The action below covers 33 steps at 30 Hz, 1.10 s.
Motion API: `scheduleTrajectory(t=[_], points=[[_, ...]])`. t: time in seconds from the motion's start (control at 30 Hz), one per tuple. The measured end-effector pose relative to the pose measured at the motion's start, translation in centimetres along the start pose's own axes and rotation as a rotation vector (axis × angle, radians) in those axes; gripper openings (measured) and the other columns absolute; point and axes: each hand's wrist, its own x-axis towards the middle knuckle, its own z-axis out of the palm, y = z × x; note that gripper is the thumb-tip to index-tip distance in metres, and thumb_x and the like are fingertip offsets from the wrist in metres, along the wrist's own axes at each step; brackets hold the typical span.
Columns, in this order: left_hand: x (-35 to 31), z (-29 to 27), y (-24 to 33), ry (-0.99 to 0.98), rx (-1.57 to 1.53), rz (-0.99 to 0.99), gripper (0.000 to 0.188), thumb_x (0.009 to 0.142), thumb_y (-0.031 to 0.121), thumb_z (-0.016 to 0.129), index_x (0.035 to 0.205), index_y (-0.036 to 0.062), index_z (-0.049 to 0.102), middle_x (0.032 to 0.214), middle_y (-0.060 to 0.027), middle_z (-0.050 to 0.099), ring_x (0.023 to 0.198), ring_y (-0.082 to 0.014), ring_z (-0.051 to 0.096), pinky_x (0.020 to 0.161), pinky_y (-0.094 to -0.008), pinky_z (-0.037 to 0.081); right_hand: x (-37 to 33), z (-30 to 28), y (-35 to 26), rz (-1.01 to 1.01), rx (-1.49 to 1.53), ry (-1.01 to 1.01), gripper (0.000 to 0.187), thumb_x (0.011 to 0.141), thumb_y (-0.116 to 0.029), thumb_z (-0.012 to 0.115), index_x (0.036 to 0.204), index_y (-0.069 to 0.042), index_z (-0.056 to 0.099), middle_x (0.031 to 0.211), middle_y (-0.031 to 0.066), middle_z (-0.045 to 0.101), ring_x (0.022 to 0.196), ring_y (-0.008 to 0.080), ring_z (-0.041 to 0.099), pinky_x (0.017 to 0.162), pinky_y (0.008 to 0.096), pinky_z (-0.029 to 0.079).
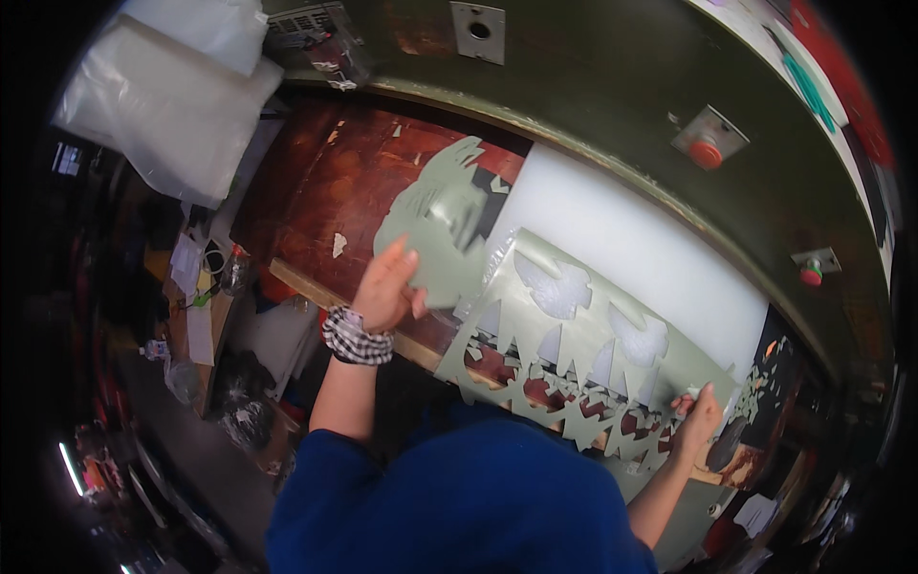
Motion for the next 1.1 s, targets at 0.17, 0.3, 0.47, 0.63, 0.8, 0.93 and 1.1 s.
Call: scheduleTrajectory(t=[0.17, 0.3, 0.47, 0.63, 0.8, 0.93, 1.1], points=[[5.6, -5.2, -1.1, 0.480, 1.528, 0.597, 0.046, 0.091, 0.020, 0.059, 0.129, 0.0016, 0.043, 0.096, -0.0166, 0.058, 0.074, -0.0342, 0.061, 0.061, -0.0417, 0.051, -3.0, -0.1, 5.4, -0.428, -0.737, 0.413, 0.048, 0.080, -0.009, 0.069, 0.124, 0.004, 0.054, 0.122, 0.0257, 0.053, 0.115, 0.0375, 0.050, 0.099, 0.0421, 0.039], [4.3, -5.1, -2.6, 0.679, 1.574, 0.399, 0.060, 0.082, 0.023, 0.069, 0.131, 0.0028, 0.041, 0.107, -0.0217, 0.049, 0.086, -0.0428, 0.059, 0.069, -0.0472, 0.050, -3.8, -2.1, 8.1, -0.138, -0.827, 0.634, 0.051, 0.083, -0.014, 0.068, 0.127, 0.005, 0.051, 0.123, 0.0250, 0.055, 0.117, 0.0366, 0.051, 0.101, 0.0408, 0.039], [0.9, 0.6, -4.4, 0.143, 1.424, 0.439, 0.014, 0.084, 0.017, 0.064, 0.079, 0.0045, 0.060, 0.072, -0.0167, 0.060, 0.068, -0.0366, 0.059, 0.061, -0.0432, 0.047, -3.6, -3.6, 9.9, 0.090, -0.449, 0.665, 0.050, 0.086, -0.018, 0.067, 0.126, 0.008, 0.050, 0.131, 0.0222, 0.052, 0.120, 0.0298, 0.052, 0.100, 0.0371, 0.041], [2.4, 2.9, -7.3, -0.036, 1.156, 0.079, 0.031, 0.085, 0.007, 0.063, 0.115, 0.0000, 0.057, 0.098, -0.0162, 0.066, 0.079, -0.0227, 0.064, 0.069, -0.0350, 0.051, -4.0, -3.7, 7.6, 0.119, -0.058, 0.783, 0.022, 0.085, -0.013, 0.066, 0.102, 0.001, 0.068, 0.090, 0.0059, 0.068, 0.082, 0.0110, 0.060, 0.075, 0.0282, 0.049], [6.2, 5.1, -11.7, -0.018, 0.555, -0.153, 0.024, 0.089, 0.016, 0.064, 0.107, -0.0005, 0.064, 0.082, -0.0064, 0.059, 0.089, -0.0175, 0.058, 0.079, -0.0268, 0.049, -6.7, -6.5, 5.3, -0.062, 0.215, 0.835, 0.020, 0.086, -0.018, 0.067, 0.092, 0.001, 0.065, 0.082, 0.0034, 0.067, 0.077, 0.0095, 0.060, 0.070, 0.0284, 0.049], [6.8, 13.0, -13.5, -0.199, 0.826, 0.208, 0.028, 0.091, 0.016, 0.058, 0.113, -0.0004, 0.058, 0.088, -0.0146, 0.062, 0.079, -0.0198, 0.057, 0.071, -0.0289, 0.048, -11.3, -8.2, 5.5, 0.046, 0.337, 0.901, 0.019, 0.088, -0.016, 0.066, 0.093, 0.002, 0.063, 0.081, 0.0025, 0.067, 0.074, 0.0068, 0.058, 0.068, 0.0256, 0.048], [4.7, 23.3, -14.6, -0.445, 0.618, 0.274, 0.034, 0.091, 0.013, 0.056, 0.122, -0.0002, 0.051, 0.093, -0.0151, 0.061, 0.078, -0.0195, 0.058, 0.069, -0.0273, 0.048, -18.6, -11.2, 7.8, 0.087, 0.329, 0.987, 0.013, 0.091, -0.008, 0.063, 0.098, 0.003, 0.062, 0.088, 0.0030, 0.066, 0.081, 0.0069, 0.059, 0.072, 0.0229, 0.048]])
